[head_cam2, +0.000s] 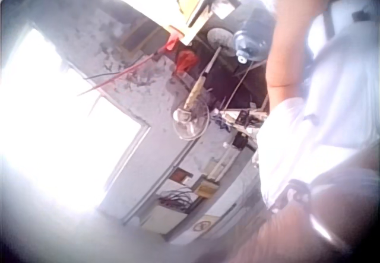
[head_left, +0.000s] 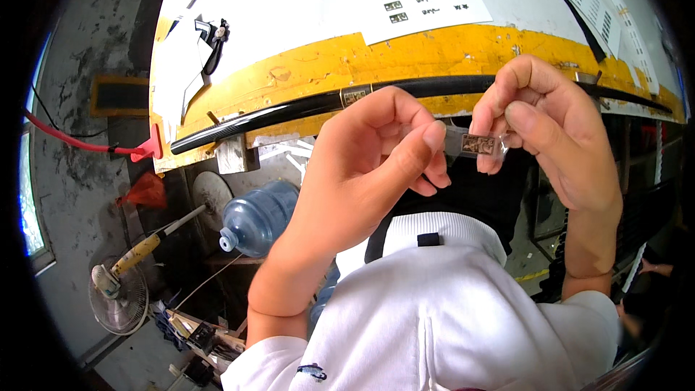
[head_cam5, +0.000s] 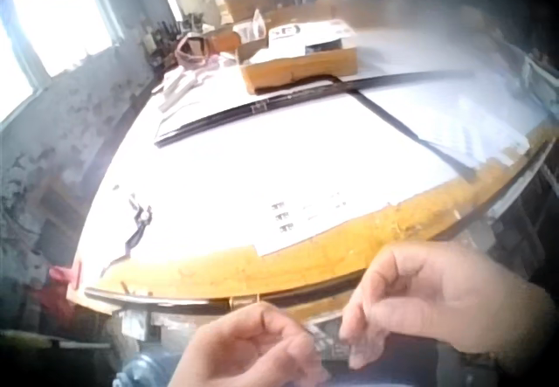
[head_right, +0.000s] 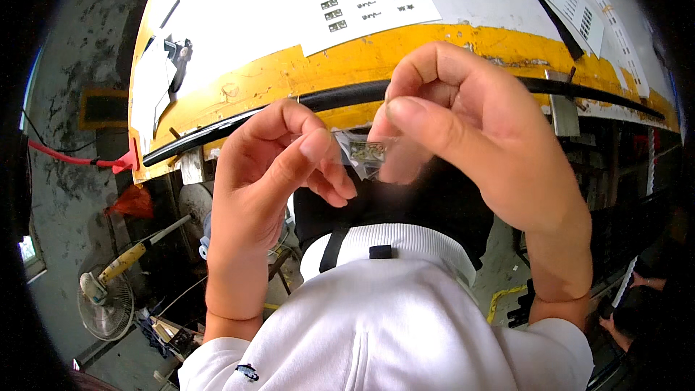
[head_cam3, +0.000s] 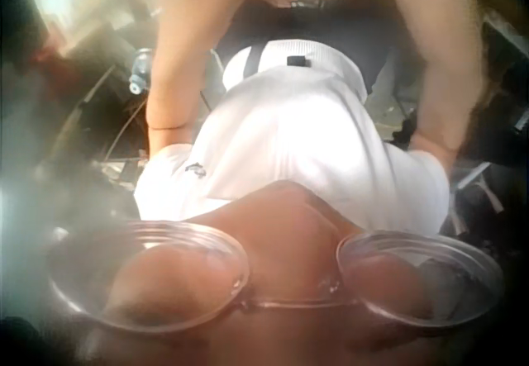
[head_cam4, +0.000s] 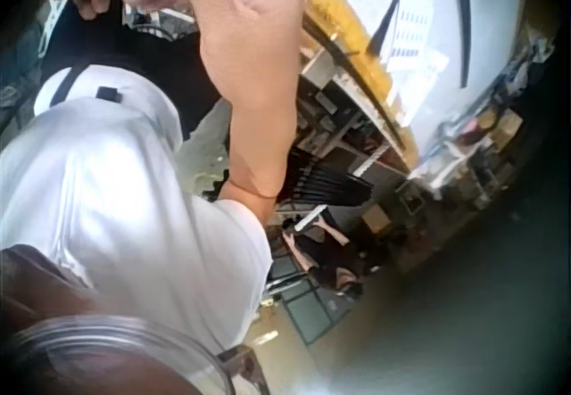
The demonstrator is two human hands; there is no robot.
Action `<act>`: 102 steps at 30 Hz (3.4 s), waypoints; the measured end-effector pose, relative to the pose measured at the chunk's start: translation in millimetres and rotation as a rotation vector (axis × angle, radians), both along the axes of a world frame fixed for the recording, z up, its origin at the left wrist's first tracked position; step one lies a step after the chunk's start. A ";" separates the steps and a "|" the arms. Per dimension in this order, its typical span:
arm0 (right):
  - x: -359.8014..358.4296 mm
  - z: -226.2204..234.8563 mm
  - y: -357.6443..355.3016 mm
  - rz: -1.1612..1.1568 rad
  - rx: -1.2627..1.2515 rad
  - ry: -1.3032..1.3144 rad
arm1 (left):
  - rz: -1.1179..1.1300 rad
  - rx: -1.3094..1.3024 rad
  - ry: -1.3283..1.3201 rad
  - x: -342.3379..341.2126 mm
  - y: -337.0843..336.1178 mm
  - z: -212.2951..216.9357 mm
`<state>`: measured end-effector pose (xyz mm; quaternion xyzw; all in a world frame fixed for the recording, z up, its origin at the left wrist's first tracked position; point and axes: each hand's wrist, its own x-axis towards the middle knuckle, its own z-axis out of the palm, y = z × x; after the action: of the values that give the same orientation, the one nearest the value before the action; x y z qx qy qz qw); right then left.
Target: The person applies small rectangular stickers to the ends of long black rods. They peel each sticker from a sheet, align it on the rod, and press it down before moving to the next rod.
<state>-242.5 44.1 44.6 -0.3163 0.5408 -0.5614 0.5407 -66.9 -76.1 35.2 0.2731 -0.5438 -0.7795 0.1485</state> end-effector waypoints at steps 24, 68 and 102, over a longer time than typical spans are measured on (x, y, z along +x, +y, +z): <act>67.7 -28.3 -0.3 -0.162 -0.058 0.256 | 0.158 -0.061 -0.089 48.7 12.0 -23.4; 73.1 -65.0 -74.0 -0.265 -0.151 1.184 | 0.338 -0.765 -0.397 36.7 -43.9 -44.0; 53.2 -39.0 -57.8 -0.093 -0.277 0.881 | 0.190 -0.489 -0.384 46.7 -44.4 -17.8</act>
<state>-189.3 -13.7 5.7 -0.5693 0.6524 -0.4643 0.1862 -20.2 -120.5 17.4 0.4210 -0.7051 -0.5428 0.1762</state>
